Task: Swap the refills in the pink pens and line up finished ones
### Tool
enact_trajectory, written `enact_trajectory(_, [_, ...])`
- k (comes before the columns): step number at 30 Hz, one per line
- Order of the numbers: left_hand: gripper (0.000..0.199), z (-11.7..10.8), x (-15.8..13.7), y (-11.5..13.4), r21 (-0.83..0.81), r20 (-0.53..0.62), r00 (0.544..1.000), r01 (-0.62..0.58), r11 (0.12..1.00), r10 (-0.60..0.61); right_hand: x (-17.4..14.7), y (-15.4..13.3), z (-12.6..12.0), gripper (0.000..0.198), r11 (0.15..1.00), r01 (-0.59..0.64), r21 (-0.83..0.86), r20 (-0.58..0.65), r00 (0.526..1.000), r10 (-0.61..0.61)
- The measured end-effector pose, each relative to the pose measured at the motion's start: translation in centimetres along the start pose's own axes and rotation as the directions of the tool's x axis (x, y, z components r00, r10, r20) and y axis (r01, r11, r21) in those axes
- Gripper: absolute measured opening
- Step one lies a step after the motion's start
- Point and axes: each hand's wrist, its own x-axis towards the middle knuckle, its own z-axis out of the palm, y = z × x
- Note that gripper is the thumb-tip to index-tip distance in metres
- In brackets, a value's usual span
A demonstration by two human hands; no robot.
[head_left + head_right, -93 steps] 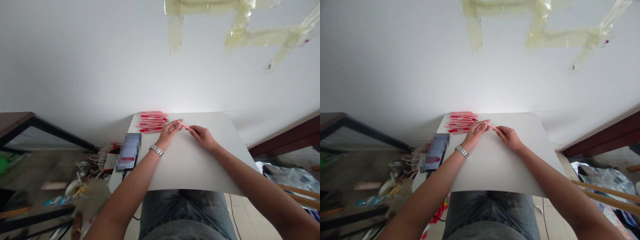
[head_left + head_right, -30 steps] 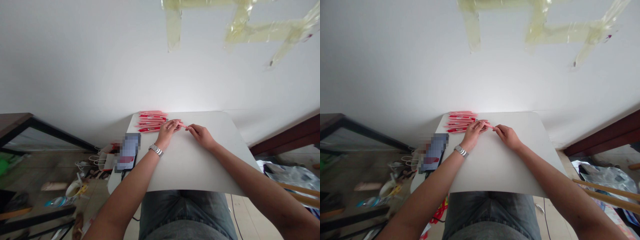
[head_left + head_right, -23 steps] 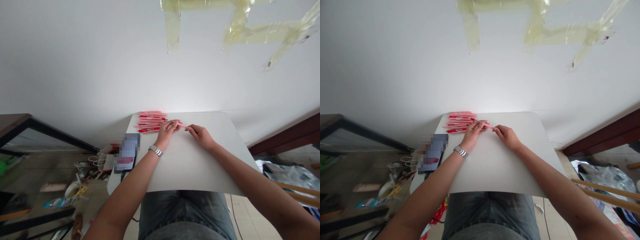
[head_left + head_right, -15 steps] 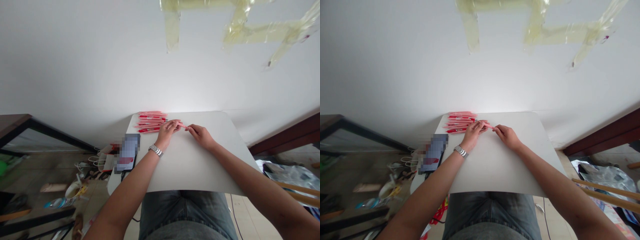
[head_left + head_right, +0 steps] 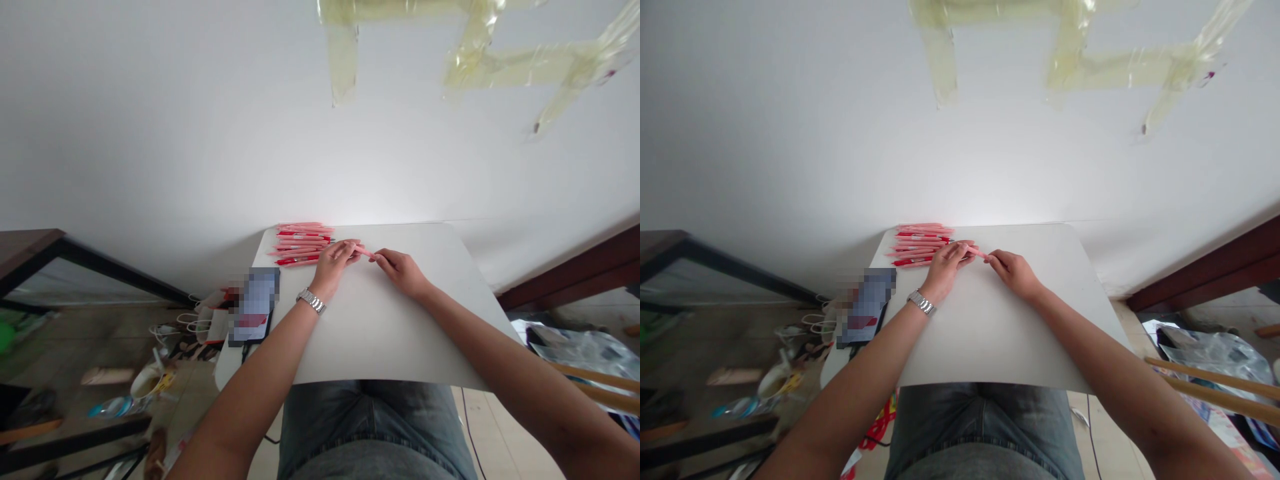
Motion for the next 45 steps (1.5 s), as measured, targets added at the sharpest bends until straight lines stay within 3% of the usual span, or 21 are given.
enact_trajectory(28, [0.035,0.2,0.0,0.0,-0.023,0.000,1.000,0.010,1.000,-0.010,0.0,-0.1,-0.1,0.040,1.000,0.008,0.006,-0.017,1.000,-0.008])
enact_trajectory(38, [0.035,0.2,0.2,0.1,-0.028,-0.022,0.999,0.046,0.999,-0.047,-0.1,0.6,0.5,0.023,1.000,0.018,0.010,-0.095,0.995,-0.017])
enact_trajectory(45, [0.036,0.1,0.2,0.1,-0.045,-0.019,0.999,0.045,0.998,-0.046,-0.2,-0.5,-0.1,0.033,1.000,-0.004,0.004,-0.018,1.000,0.004])
